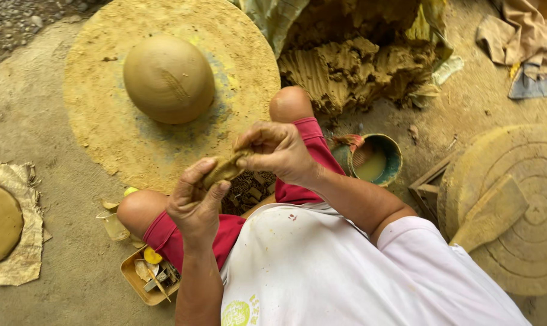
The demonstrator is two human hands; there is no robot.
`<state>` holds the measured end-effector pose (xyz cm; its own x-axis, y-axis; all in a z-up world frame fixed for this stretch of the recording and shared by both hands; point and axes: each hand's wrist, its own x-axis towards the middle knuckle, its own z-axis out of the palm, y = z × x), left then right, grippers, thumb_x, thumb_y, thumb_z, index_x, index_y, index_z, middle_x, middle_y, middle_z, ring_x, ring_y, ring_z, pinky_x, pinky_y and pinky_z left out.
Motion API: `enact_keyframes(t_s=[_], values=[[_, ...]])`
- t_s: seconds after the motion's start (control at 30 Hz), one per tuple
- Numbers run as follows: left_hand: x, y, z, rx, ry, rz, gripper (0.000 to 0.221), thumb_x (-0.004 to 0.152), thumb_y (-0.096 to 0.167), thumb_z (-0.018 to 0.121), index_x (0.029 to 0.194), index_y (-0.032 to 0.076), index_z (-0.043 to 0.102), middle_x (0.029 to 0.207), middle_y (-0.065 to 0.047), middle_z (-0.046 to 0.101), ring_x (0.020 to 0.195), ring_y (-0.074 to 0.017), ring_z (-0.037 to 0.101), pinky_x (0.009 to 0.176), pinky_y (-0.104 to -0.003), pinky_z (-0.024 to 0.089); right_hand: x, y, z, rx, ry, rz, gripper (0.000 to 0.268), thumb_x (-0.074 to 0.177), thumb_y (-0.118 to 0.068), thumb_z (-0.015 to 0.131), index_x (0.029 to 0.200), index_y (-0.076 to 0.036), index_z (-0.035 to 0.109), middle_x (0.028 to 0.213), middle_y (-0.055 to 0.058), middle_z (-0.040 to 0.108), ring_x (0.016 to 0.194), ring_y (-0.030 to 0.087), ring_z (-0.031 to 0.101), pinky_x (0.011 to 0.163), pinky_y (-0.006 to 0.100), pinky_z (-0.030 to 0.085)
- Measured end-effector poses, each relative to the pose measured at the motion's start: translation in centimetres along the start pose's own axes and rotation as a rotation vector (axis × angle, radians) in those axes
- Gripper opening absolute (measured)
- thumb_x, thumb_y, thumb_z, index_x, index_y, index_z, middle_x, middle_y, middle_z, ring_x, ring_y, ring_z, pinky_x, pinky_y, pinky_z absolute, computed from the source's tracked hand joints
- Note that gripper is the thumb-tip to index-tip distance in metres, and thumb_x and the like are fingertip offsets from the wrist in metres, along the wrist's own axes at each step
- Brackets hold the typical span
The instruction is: The person shapes and decorates a clay vessel on a pottery wheel by hand and using a small wooden tool to score the surface.
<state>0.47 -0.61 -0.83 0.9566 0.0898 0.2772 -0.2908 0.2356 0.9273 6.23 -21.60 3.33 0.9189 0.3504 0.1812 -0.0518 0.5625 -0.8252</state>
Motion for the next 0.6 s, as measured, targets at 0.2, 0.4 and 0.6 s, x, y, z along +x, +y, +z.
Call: enact_keyframes(t_s=[0.2, 0.4, 0.6], values=[[2.2, 1.3, -0.5, -0.056, 0.065, -0.030, 0.049, 0.090, 0.001, 0.080, 0.136, 0.002, 0.063, 0.137, -0.012, 0.064, 0.119, -0.0204, 0.069, 0.103, -0.033, 0.062, 0.2, -5.6, -7.6, -0.185, 0.150, -0.662, 0.031, 0.092, 0.005, 0.069, 0.121, -0.007, 0.070, 0.121, 0.008, 0.069, 0.107, 0.018, 0.068, 0.096, 0.028, 0.062], [1.5, 2.3, 0.6, -0.006, 0.041, -0.114, 0.058, 0.091, 0.002, 0.080, 0.144, 0.005, 0.057, 0.138, -0.011, 0.065, 0.121, -0.0202, 0.069, 0.101, -0.036, 0.064, 1.7, -5.5, -22.0, -0.634, 0.476, -0.591, 0.028, 0.102, 0.018, 0.070, 0.122, -0.002, 0.069, 0.119, 0.012, 0.068, 0.109, 0.023, 0.070, 0.095, 0.037, 0.068], [1.3, 0.6, 0.5, -0.146, 0.033, -0.124, 0.046, 0.094, 0.005, 0.079, 0.137, 0.002, 0.063, 0.130, -0.012, 0.072, 0.117, -0.0215, 0.073, 0.096, -0.037, 0.066, 3.2, -3.6, -31.1, -1.059, 0.656, -0.283, 0.043, 0.087, 0.019, 0.067, 0.125, 0.000, 0.071, 0.135, 0.012, 0.061, 0.126, 0.023, 0.065, 0.106, 0.037, 0.055]])
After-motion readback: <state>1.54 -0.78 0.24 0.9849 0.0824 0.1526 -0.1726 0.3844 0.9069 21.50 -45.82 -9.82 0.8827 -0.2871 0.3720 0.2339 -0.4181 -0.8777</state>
